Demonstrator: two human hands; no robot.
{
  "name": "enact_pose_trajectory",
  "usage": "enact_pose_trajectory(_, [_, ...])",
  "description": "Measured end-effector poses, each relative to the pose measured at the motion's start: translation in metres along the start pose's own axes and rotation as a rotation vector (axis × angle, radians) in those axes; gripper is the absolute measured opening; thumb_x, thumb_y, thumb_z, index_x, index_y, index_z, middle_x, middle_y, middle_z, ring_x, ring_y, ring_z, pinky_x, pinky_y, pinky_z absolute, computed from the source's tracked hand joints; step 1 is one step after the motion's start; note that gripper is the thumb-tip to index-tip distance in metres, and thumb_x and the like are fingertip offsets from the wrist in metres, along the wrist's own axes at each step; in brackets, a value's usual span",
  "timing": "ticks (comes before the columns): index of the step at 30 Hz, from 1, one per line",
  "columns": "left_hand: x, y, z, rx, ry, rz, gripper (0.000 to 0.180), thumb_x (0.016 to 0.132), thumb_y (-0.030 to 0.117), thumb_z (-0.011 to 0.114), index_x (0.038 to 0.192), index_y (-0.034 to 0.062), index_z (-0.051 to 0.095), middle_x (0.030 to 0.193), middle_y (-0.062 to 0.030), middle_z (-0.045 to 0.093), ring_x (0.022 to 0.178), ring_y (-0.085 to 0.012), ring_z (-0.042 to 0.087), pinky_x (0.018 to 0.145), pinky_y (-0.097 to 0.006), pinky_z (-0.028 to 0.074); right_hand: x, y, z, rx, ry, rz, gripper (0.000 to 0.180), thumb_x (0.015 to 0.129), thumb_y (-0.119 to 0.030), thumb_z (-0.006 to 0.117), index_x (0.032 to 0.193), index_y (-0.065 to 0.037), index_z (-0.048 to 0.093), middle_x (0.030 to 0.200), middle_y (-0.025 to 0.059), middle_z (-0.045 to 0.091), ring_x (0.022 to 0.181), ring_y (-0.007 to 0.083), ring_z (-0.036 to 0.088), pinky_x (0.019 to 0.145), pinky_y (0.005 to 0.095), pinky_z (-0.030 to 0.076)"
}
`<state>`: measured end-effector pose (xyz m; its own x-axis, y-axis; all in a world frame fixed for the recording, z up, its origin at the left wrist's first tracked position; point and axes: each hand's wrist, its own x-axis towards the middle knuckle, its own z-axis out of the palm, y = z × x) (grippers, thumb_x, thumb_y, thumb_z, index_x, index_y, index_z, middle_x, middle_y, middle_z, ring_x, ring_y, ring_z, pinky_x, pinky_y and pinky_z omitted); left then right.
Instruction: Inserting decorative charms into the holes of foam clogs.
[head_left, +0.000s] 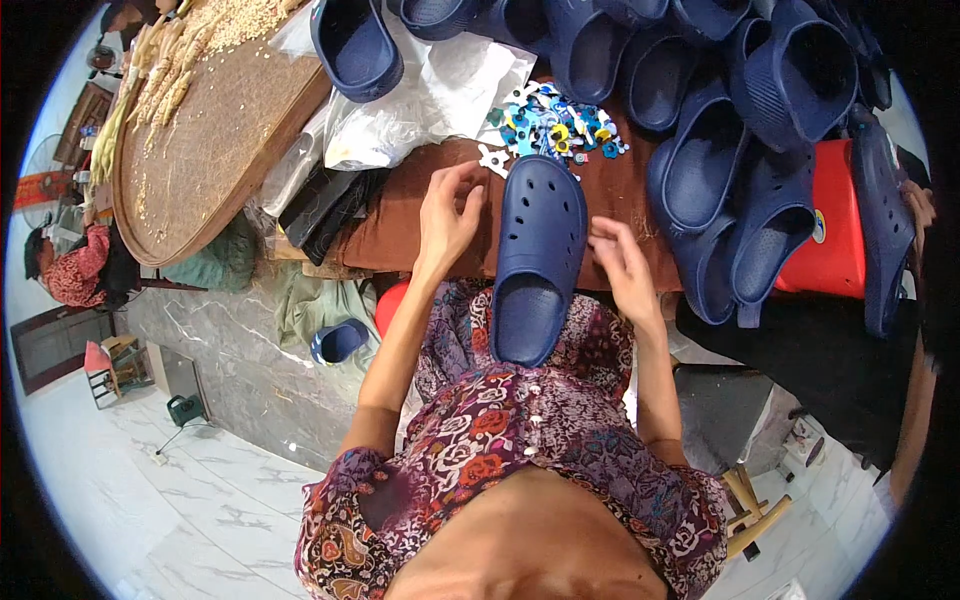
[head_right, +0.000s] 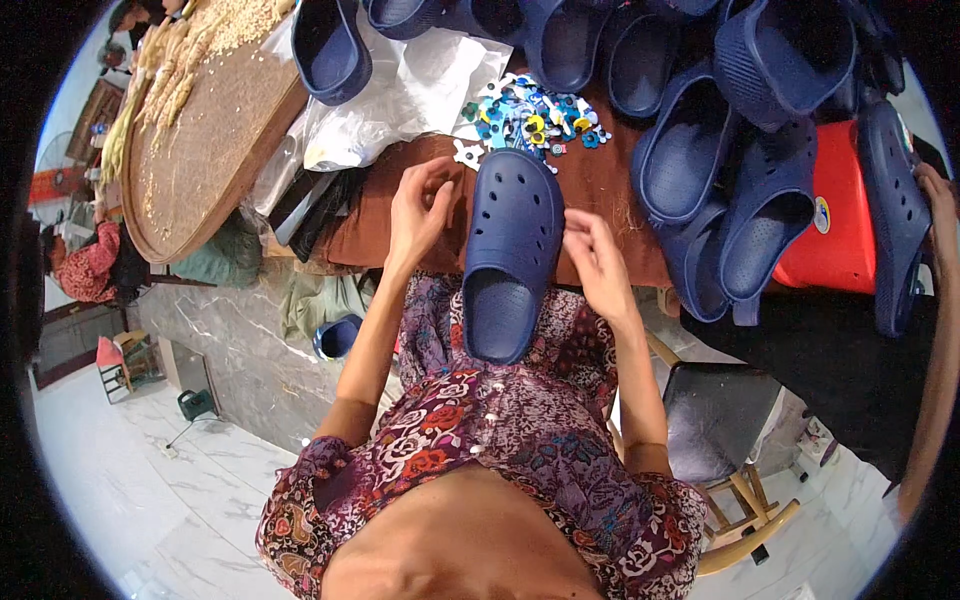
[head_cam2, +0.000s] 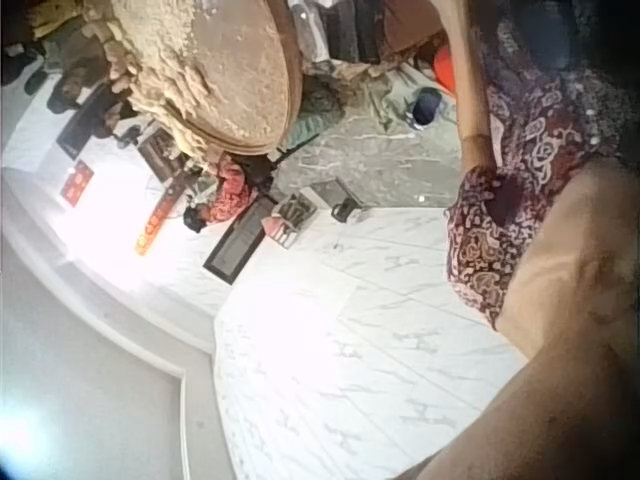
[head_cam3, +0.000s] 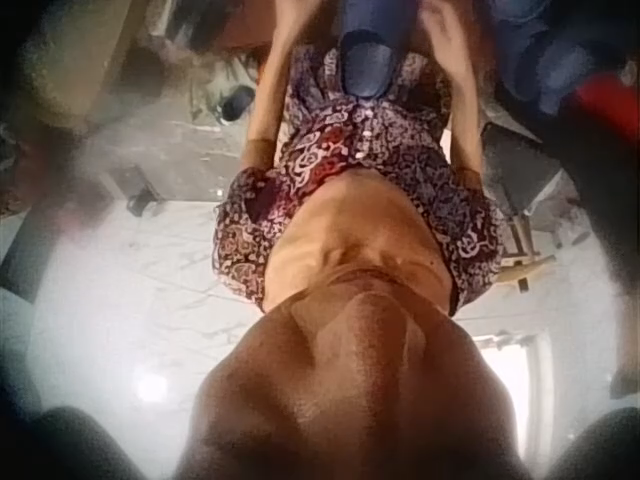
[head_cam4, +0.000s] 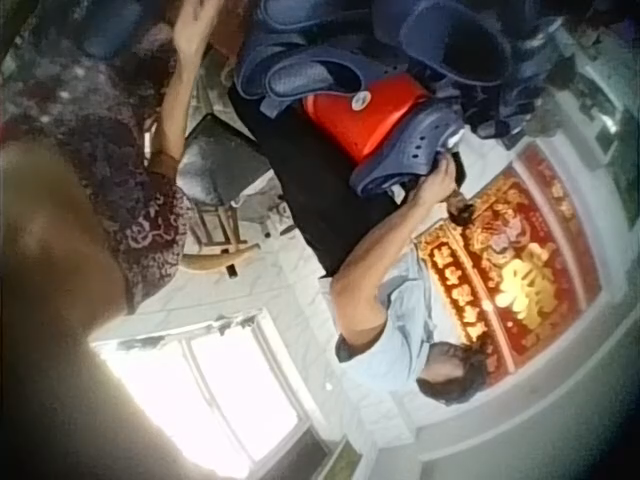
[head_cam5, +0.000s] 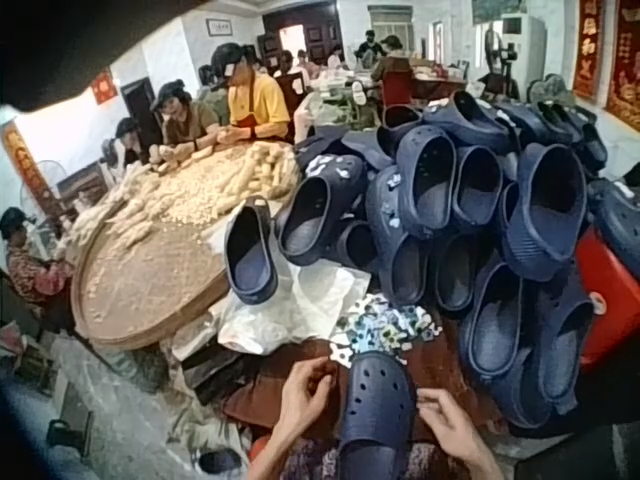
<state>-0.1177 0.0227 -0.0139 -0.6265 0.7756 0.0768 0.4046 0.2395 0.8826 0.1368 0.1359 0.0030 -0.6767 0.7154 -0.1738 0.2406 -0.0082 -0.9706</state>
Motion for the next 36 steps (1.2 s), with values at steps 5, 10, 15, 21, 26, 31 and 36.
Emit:
enact_pose_trajectory(5, [0.024, -0.015, 0.024, 0.339, 0.082, 0.208, 0.039, 0.081, 0.012, 0.07, 0.119, 0.0095, 0.064, 0.112, -0.0125, 0.06, 0.096, -0.0306, 0.057, 0.084, -0.04, 0.048, 0.047, 0.008, -0.003, -0.38, 0.193, -0.197, 0.026, 0.093, -0.008, 0.058, 0.12, -0.007, 0.06, 0.104, 0.0115, 0.06, 0.089, 0.0232, 0.062, 0.079, 0.0353, 0.049])
enact_pose_trajectory(10, [0.032, -0.019, 0.032, 0.412, 0.069, 0.176, 0.033, 0.081, 0.011, 0.07, 0.114, 0.0114, 0.066, 0.103, -0.0103, 0.06, 0.093, -0.0296, 0.056, 0.082, -0.041, 0.048, 0.088, 0.008, 0.001, -0.47, 0.162, -0.264, 0.026, 0.088, -0.005, 0.06, 0.114, -0.008, 0.064, 0.101, 0.0147, 0.06, 0.09, 0.031, 0.063, 0.08, 0.0387, 0.049])
enact_pose_trajectory(15, [0.032, -0.025, 0.029, 0.39, 0.102, 0.202, 0.024, 0.082, 0.01, 0.07, 0.106, 0.0116, 0.068, 0.092, -0.0093, 0.06, 0.085, -0.0289, 0.057, 0.077, -0.04, 0.047, 0.104, 0.013, -0.002, -0.66, 0.069, -0.346, 0.019, 0.088, -0.01, 0.063, 0.107, -0.008, 0.065, 0.099, 0.0142, 0.059, 0.091, 0.0349, 0.061, 0.079, 0.0435, 0.048])
enact_pose_trajectory(21, [0.03, -0.026, 0.016, 0.382, 0.183, 0.206, 0.016, 0.086, 0.011, 0.067, 0.102, 0.0087, 0.069, 0.082, -0.0095, 0.06, 0.077, -0.0272, 0.058, 0.072, -0.039, 0.047, 0.101, 0.021, -0.001, -0.68, 0.208, -0.336, 0.011, 0.09, -0.01, 0.061, 0.1, -0.005, 0.059, 0.095, 0.0166, 0.056, 0.086, 0.0388, 0.06, 0.074, 0.0473, 0.047])
enact_pose_trajectory(26, [0.025, 0.011, 0.001, 0.263, 0.219, 0.181, 0.012, 0.09, 0.012, 0.066, 0.098, 0.0045, 0.069, 0.082, -0.0092, 0.06, 0.071, -0.0218, 0.059, 0.066, -0.033, 0.048, 0.089, 0.019, -0.01, -0.727, 0.251, -0.309, 0.013, 0.092, -0.009, 0.058, 0.104, -0.003, 0.058, 0.097, 0.018, 0.057, 0.084, 0.0389, 0.061, 0.073, 0.0468, 0.048])
enact_pose_trajectory(31, [0.02, 0.049, 0.001, 0.177, 0.045, 0.198, 0.013, 0.09, 0.016, 0.064, 0.093, 0.0046, 0.069, 0.084, -0.0112, 0.065, 0.077, -0.0268, 0.062, 0.071, -0.037, 0.049, 0.074, -0.019, 0.0, -0.391, 0.192, -0.242, 0.018, 0.095, -0.011, 0.059, 0.11, -0.003, 0.062, 0.096, 0.0103, 0.058, 0.077, 0.0196, 0.062, 0.069, 0.032, 0.05])
enact_pose_trajectory(36, [0.018, 0.072, -0.006, 0.005, -0.158, -0.024, 0.017, 0.091, 0.014, 0.064, 0.1, 0.0008, 0.068, 0.078, -0.0087, 0.07, 0.069, -0.0121, 0.063, 0.067, -0.028, 0.049, 0.068, -0.037, 0.01, -0.243, 0.049, -0.273, 0.017, 0.095, -0.013, 0.061, 0.106, -0.002, 0.066, 0.097, 0.0058, 0.06, 0.08, 0.0124, 0.06, 0.069, 0.0256, 0.048])
